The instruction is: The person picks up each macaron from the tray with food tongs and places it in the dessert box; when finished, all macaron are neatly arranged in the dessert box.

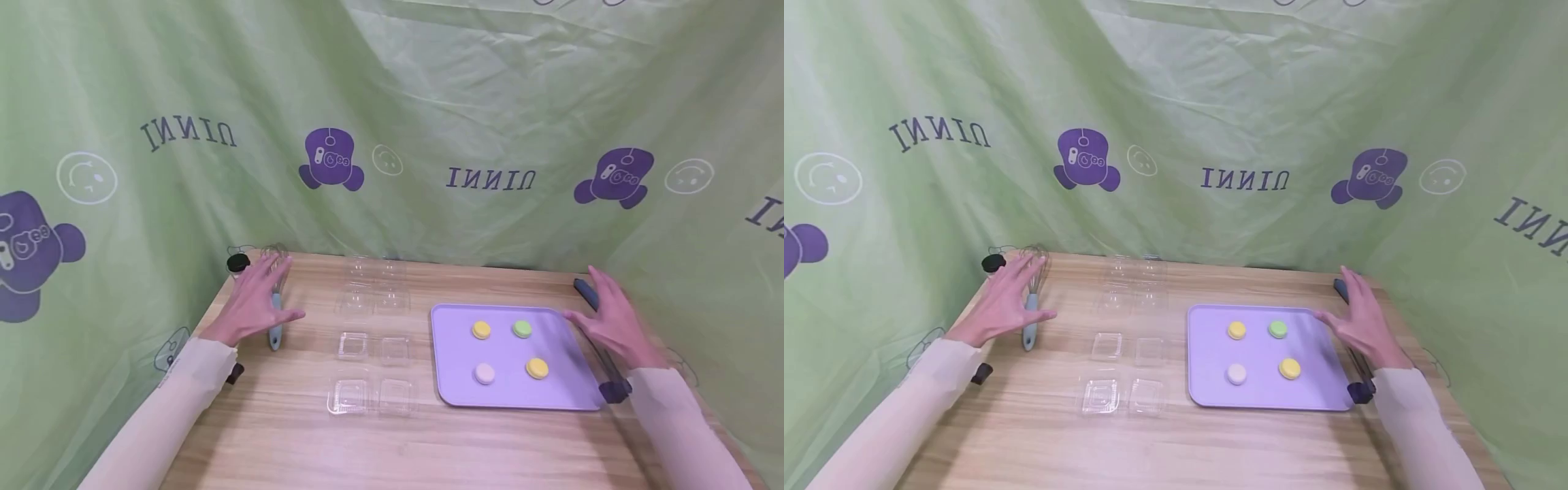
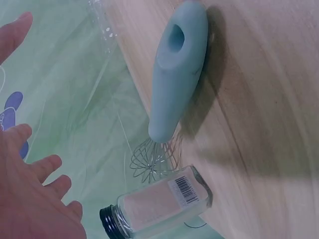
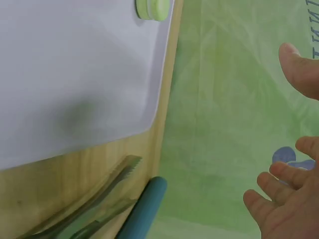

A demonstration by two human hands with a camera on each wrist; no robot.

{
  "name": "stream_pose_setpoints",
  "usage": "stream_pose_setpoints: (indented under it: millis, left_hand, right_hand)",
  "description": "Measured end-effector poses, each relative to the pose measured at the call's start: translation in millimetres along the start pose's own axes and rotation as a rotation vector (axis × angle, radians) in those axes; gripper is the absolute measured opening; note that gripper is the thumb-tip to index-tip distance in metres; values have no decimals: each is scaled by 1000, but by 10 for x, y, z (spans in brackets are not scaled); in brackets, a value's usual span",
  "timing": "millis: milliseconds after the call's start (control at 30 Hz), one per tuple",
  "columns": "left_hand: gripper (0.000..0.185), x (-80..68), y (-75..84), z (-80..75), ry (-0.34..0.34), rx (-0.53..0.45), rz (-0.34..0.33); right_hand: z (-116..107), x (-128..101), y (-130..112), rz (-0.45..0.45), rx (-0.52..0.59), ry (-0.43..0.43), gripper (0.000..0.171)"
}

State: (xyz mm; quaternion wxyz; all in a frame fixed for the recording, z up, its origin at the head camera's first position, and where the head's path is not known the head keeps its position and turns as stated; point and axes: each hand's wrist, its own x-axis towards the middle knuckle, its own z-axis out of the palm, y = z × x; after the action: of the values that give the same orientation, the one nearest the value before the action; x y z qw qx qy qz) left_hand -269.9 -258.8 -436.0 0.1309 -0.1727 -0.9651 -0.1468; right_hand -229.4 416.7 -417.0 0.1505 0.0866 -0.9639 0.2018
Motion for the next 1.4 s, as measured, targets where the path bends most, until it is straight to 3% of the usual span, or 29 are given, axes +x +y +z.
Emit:
stream_pose_setpoints:
  millis: [300,533,800,1100,1400]
  left_hand:
    - [116,-52,9,-2,40,-114,-3]
    - [115,-111,60,24,-9,-282,-62]
    - [114,-145,159,56,-55,-393,-116]
    - [98,-243,274,160,-34,-550,-86]
    - [85,-325,379,281,-74,-583,-28]
  right_hand:
    - [12,-110,69,73,14,6,100]
    - [50,-256,173,158,32,-6,85]
    - [59,-416,279,252,64,-38,78]
    - [110,-489,372,294,9,-107,72]
    - [143,-520,426,308,-24,-160,74]
